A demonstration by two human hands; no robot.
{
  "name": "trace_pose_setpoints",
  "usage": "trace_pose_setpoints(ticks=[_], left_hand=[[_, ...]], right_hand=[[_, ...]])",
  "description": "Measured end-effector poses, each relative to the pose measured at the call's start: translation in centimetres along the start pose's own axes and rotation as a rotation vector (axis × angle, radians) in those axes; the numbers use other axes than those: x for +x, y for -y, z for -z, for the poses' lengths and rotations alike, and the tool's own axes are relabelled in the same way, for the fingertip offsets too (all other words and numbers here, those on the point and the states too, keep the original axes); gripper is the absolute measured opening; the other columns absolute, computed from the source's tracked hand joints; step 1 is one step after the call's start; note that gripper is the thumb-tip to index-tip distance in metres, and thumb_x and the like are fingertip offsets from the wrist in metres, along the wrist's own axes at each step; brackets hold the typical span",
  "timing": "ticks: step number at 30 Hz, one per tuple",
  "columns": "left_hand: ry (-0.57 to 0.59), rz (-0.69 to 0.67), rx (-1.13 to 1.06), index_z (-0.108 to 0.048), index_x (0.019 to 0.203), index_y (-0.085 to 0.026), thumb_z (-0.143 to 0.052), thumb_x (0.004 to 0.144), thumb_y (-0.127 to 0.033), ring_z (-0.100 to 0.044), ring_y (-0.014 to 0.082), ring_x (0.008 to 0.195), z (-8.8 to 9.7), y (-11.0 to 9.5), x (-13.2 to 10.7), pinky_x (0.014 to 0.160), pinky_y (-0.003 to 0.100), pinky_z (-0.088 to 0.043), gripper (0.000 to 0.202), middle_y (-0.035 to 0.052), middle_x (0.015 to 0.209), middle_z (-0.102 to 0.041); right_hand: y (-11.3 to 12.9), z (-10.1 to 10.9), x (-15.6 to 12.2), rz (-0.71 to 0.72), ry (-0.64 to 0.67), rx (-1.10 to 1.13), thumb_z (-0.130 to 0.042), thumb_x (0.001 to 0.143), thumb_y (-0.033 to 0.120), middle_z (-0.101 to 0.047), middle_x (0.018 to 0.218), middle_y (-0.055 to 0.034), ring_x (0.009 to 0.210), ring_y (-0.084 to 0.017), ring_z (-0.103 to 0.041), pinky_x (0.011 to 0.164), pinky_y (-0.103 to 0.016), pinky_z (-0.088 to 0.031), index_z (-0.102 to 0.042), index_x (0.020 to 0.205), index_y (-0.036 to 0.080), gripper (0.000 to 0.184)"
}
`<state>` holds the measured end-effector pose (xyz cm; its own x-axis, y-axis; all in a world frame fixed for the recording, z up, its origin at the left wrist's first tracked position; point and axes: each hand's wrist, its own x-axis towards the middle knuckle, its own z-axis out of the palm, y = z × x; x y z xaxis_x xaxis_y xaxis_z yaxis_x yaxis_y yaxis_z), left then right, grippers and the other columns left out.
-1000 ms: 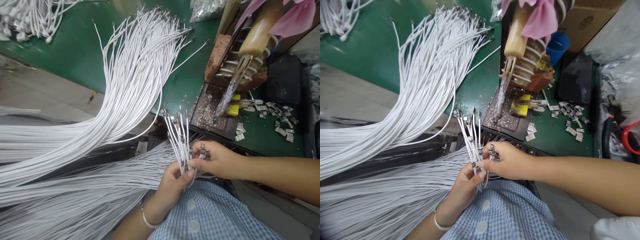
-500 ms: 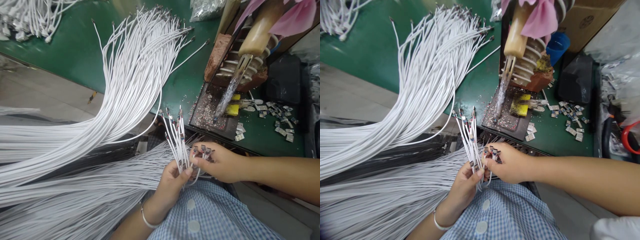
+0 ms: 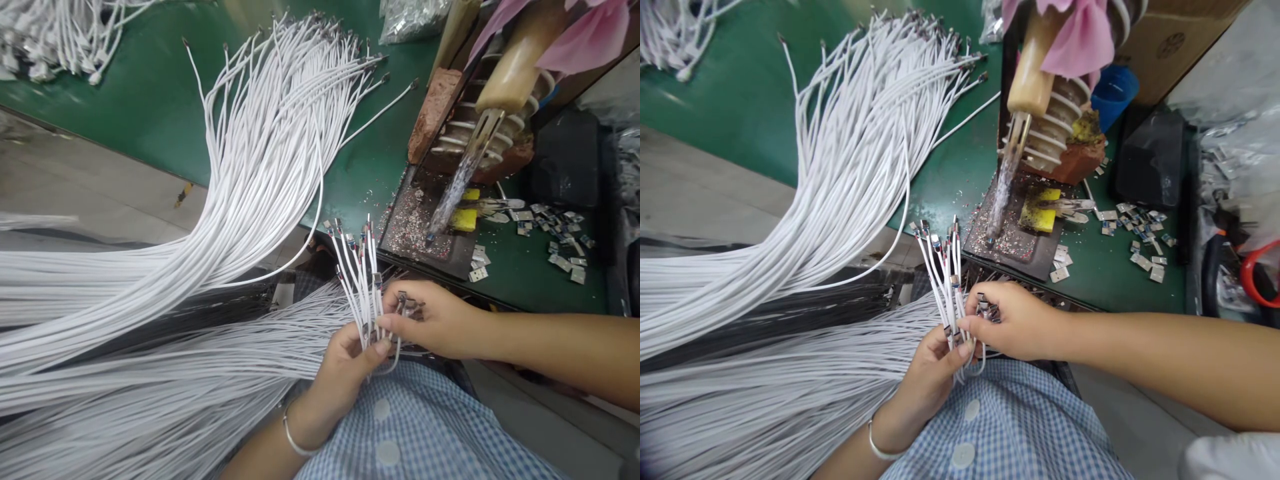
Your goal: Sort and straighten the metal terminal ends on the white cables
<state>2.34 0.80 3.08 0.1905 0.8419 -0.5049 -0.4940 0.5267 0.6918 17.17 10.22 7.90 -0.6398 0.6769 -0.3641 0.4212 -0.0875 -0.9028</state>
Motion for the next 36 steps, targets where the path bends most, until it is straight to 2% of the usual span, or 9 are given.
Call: trace_pose_setpoints(ticks=[8,12,20,25,29,33,36], left_hand=[[-0.076,-0.003,-0.032,-0.068,0.086,-0.018,-0.07,0.071,-0.027,-0.054,0.0128,0.066,0.42,0.25,-0.07,0.066,0.026,-0.042,0.017,0.0004,0.073,-0.064],[-0.086,-0.022,-0.066,-0.067,0.081,-0.018,-0.068,0.073,-0.026,-0.053,0.0106,0.063,0.24,-0.1,-0.07,0.065,0.024,-0.042,0.011,-0.001,0.069,-0.063],[-0.139,-0.017,-0.117,-0.066,0.077,-0.017,-0.068,0.074,-0.026,-0.053,0.0104,0.061,0.17,-0.62,-0.13,0.064,0.024,-0.043,0.009,-0.0019,0.065,-0.061],[-0.132,-0.021,-0.132,-0.064,0.078,-0.016,-0.067,0.075,-0.026,-0.05,0.0082,0.058,0.21,-0.69,-0.12,0.061,0.022,-0.041,0.01,-0.0021,0.064,-0.059],[-0.097,-0.027,-0.104,-0.061,0.077,-0.016,-0.064,0.078,-0.024,-0.048,0.007,0.056,0.23,-0.62,0.09,0.057,0.02,-0.039,0.008,-0.0031,0.062,-0.056],[-0.09,-0.025,-0.089,-0.06,0.085,-0.017,-0.065,0.076,-0.017,-0.048,0.0066,0.057,0.36,-0.53,0.11,0.056,0.019,-0.038,0.01,-0.0042,0.064,-0.054],[-0.065,-0.028,-0.117,-0.059,0.087,-0.017,-0.066,0.074,-0.014,-0.047,0.007,0.06,0.33,-0.53,0.06,0.058,0.02,-0.038,0.015,-0.0036,0.068,-0.054]], right_hand=[[-0.18,-0.22,-0.08,-0.022,0.037,0.01,-0.052,0.078,0.022,-0.052,0.063,0.0014,0.058,-0.011,-0.047,0.055,-0.023,-0.04,-0.049,0.068,0.017,0.012],[0.02,-0.16,-0.11,-0.001,0.068,0.037,-0.051,0.077,0.021,-0.05,0.06,0.0018,0.056,-0.01,-0.045,0.051,-0.021,-0.038,-0.047,0.064,0.017,0.014],[0.15,-0.14,-0.25,0.079,0.125,-0.016,-0.049,0.078,0.019,-0.056,0.065,-0.0014,0.059,-0.012,-0.049,0.055,-0.023,-0.041,-0.055,0.069,0.015,0.011],[0.18,-0.13,-0.31,0.111,0.146,0.004,-0.049,0.077,0.014,-0.059,0.067,-0.0026,0.061,-0.012,-0.053,0.058,-0.024,-0.043,-0.057,0.071,0.013,0.01],[0.23,0.05,-0.48,0.298,0.094,-0.022,-0.055,0.07,0.009,-0.06,0.078,-0.0051,0.071,-0.013,-0.056,0.067,-0.024,-0.045,-0.057,0.079,0.012,0.009],[0.22,0.45,-0.82,0.509,-0.007,-0.159,-0.062,0.068,0.015,-0.057,0.088,-0.0092,0.079,-0.016,-0.054,0.071,-0.028,-0.046,-0.056,0.093,0.01,0.026],[0.02,0.61,-0.93,0.556,0.014,-0.254,-0.059,0.072,0.014,-0.057,0.089,-0.0092,0.079,-0.017,-0.054,0.068,-0.028,-0.046,-0.056,0.094,0.012,0.023]])
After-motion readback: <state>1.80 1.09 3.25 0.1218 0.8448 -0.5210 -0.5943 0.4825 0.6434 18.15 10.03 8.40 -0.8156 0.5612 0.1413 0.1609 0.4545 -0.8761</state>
